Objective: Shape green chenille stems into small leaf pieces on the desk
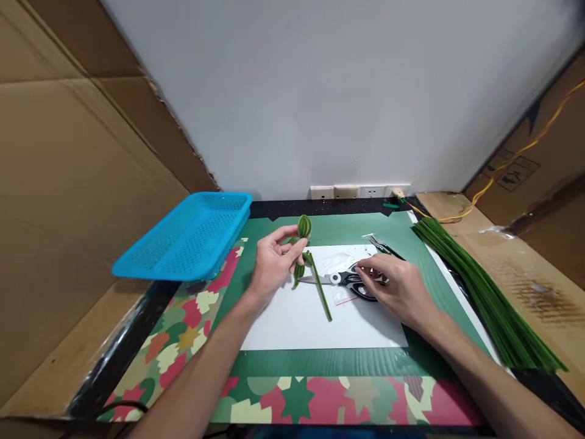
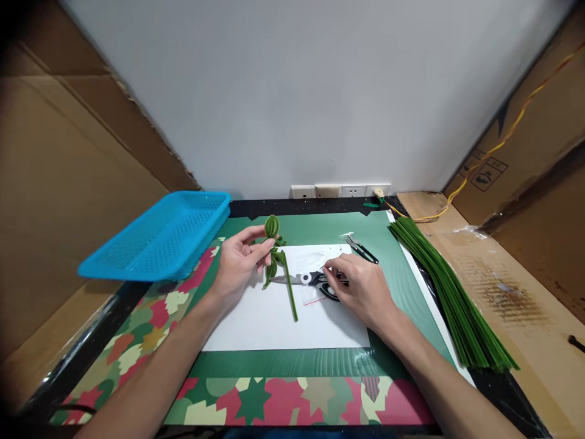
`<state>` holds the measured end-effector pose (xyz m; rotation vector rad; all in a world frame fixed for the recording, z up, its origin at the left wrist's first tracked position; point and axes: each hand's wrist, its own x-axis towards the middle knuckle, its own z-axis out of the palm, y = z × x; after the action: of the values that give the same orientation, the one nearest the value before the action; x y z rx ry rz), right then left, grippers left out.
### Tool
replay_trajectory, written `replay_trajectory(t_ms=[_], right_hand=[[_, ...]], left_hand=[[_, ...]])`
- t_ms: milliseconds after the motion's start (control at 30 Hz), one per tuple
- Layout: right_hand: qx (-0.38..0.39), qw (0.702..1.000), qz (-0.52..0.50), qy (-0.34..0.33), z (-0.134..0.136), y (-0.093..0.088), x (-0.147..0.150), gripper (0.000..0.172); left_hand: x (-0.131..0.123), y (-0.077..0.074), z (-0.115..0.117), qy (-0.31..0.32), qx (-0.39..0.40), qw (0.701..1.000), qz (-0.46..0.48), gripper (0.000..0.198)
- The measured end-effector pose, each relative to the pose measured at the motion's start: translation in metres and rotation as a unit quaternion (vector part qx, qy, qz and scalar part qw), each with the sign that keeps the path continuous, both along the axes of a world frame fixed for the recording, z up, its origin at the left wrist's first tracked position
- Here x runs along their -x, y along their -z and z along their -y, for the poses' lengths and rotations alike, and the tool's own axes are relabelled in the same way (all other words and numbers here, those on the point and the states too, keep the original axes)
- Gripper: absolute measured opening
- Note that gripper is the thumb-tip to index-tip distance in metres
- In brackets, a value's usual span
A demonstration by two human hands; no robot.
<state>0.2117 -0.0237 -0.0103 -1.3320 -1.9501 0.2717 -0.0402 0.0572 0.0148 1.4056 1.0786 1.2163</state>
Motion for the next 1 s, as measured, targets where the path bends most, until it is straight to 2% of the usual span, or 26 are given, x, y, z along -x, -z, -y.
replay_trajectory(t_ms=[133,333,567,867,1000], right_hand=[[0.007,0.998,0.067,0.003,-0.001,0.002,-0.001,0.013],[0.022,0.994,0.102,-0.025,-0.003,0.006,-0.001,0.014],[0.026,0.990,0.132,-0.035,-0.002,0.008,0.001,0.015],[0.024,0.988,0.149,-0.032,-0.001,0.009,0.001,0.017],[0.036,0.987,0.143,-0.059,-0.001,0.006,-0.004,0.020]], left_hand=[[0.010,-0.002,-0.008,-0.033,-0.024,0.999,-0.010,0.046],[0.020,-0.003,-0.013,-0.036,0.055,0.997,0.042,0.044],[0.036,0.003,-0.020,-0.029,0.032,0.993,-0.107,0.043],[0.042,0.002,-0.020,-0.051,0.012,0.986,-0.160,0.041],[0.045,0.001,-0.020,-0.080,-0.018,0.975,-0.206,0.040]])
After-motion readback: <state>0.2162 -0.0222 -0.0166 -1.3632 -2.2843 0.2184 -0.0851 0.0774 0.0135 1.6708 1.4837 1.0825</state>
